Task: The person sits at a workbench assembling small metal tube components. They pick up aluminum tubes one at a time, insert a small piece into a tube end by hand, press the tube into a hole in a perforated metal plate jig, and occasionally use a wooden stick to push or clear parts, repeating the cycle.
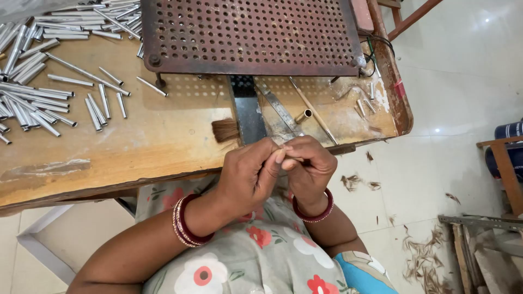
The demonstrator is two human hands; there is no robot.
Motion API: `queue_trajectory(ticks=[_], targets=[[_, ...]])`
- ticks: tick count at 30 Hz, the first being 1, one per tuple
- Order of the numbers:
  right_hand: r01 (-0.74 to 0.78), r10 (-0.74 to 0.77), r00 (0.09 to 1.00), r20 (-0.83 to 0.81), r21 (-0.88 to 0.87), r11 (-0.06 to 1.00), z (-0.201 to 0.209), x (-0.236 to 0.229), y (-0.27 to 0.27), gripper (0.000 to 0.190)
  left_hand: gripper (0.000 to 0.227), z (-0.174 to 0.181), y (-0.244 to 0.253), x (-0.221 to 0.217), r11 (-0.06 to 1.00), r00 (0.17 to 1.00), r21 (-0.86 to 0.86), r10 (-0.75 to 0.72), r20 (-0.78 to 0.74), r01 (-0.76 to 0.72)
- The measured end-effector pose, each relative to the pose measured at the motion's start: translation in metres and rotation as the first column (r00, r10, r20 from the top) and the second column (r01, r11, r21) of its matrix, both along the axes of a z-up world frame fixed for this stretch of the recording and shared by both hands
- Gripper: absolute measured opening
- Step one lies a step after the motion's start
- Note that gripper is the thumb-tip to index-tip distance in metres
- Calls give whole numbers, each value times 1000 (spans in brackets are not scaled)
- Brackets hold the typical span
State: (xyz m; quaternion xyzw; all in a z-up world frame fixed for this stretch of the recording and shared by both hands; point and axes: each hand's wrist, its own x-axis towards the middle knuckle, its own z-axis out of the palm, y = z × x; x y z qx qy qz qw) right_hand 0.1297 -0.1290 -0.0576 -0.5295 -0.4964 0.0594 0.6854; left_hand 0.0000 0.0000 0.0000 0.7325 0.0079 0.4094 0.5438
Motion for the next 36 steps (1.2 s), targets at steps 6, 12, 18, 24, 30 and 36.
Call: queue_trajectory(ticks=[6, 12, 18, 24, 30, 36], targets=[[286, -278, 956, -92, 85, 955, 8, 48, 2, 22, 16, -4, 40, 0, 914, 907, 249, 372, -197, -320], [281, -291, 956, -17, -214, 935, 21, 82, 2, 25, 79, 26, 54, 37, 772, 913, 580, 392, -113, -260], [205, -225, 974, -42, -269, 941, 16, 84, 4, 19, 71, -6, 21, 114, 788, 877, 615, 278, -393, 25], [198, -184, 980, 74, -401, 894, 32, 89, -2, 10, 62, -9, 25, 113, 800, 880, 596, 232, -415, 70], [345, -130, 919, 372, -602, 720, 76, 82, 5, 5, 69, -8, 24, 112, 786, 880, 608, 210, -426, 107], [379, 36, 748, 663, -470, 797, 107, 68, 2, 56, 75, 6, 25, 89, 755, 898, 655, 311, -311, -35]])
